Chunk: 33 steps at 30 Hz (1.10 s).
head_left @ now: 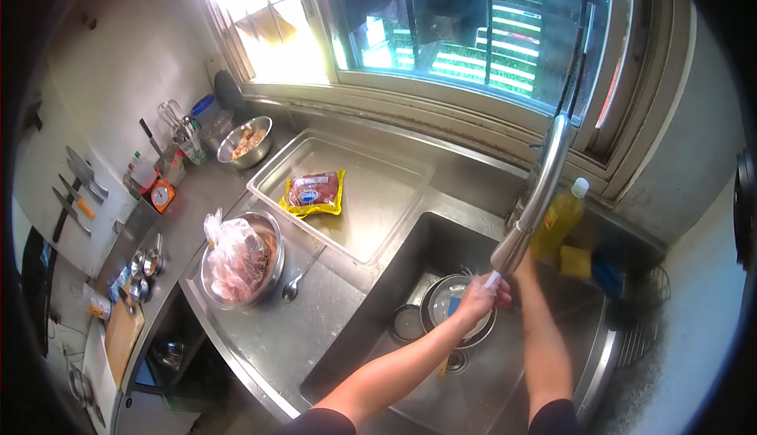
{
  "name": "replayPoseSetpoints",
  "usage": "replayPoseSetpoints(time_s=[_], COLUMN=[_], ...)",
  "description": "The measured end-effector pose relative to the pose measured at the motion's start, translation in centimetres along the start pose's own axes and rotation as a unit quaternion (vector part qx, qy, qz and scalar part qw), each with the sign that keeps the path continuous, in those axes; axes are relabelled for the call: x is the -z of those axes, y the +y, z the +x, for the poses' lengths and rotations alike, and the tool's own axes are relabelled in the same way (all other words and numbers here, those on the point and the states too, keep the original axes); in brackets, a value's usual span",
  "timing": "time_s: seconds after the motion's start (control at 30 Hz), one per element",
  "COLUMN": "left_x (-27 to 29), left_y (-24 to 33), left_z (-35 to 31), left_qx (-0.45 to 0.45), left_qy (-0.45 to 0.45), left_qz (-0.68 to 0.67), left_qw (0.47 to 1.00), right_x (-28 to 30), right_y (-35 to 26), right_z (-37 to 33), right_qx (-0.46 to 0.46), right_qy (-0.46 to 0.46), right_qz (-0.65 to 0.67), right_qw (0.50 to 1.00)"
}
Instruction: The person slices green beans on a cutting board using a knife, places them into a plastic container, and puts the container into a refrigerator.
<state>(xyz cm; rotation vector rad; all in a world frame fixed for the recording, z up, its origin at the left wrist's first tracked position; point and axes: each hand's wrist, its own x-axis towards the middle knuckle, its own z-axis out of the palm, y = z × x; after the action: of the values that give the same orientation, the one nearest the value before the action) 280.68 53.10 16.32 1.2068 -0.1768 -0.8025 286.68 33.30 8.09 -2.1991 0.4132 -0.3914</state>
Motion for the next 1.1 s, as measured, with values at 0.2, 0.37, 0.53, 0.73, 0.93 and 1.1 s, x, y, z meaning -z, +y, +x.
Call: replayPoseSetpoints(time_s=[0.2,0.37,0.53,0.73,0.93,1.1], left_x=[0.6,0.0,4.3,-0.9,8.2,-2.1], left_y=[1.7,-1.3,-2.7,-5.0,-5.6,-5.4], left_z=[-0.4,-4.6,-2.8,-3.6,2.0,-1.1], left_qx=[-0.057,-0.162,-0.029,-0.231,-0.223,-0.209], left_qy=[0.168,0.050,0.052,0.210,0.201,0.251], left_qz=[0.438,0.469,0.496,0.379,0.269,0.298], left_qw=[0.881,0.867,0.866,0.871,0.915,0.897], right_x=[-1.3,-2.6,-4.8,-5.2,-6.0,-2.5], right_y=[-16.3,-12.4,-15.7,-7.7,-15.7,-11.6], right_z=[-16.1,-13.5,-16.2,-9.6,-17.4,-15.2], right_qx=[-0.332,-0.414,-0.380,-0.321,-0.163,-0.165], right_qy=[-0.170,-0.150,-0.218,-0.094,-0.107,-0.024], right_qz=[0.716,0.710,0.697,0.669,0.536,0.561], right_qw=[0.589,0.549,0.568,0.664,0.821,0.811])
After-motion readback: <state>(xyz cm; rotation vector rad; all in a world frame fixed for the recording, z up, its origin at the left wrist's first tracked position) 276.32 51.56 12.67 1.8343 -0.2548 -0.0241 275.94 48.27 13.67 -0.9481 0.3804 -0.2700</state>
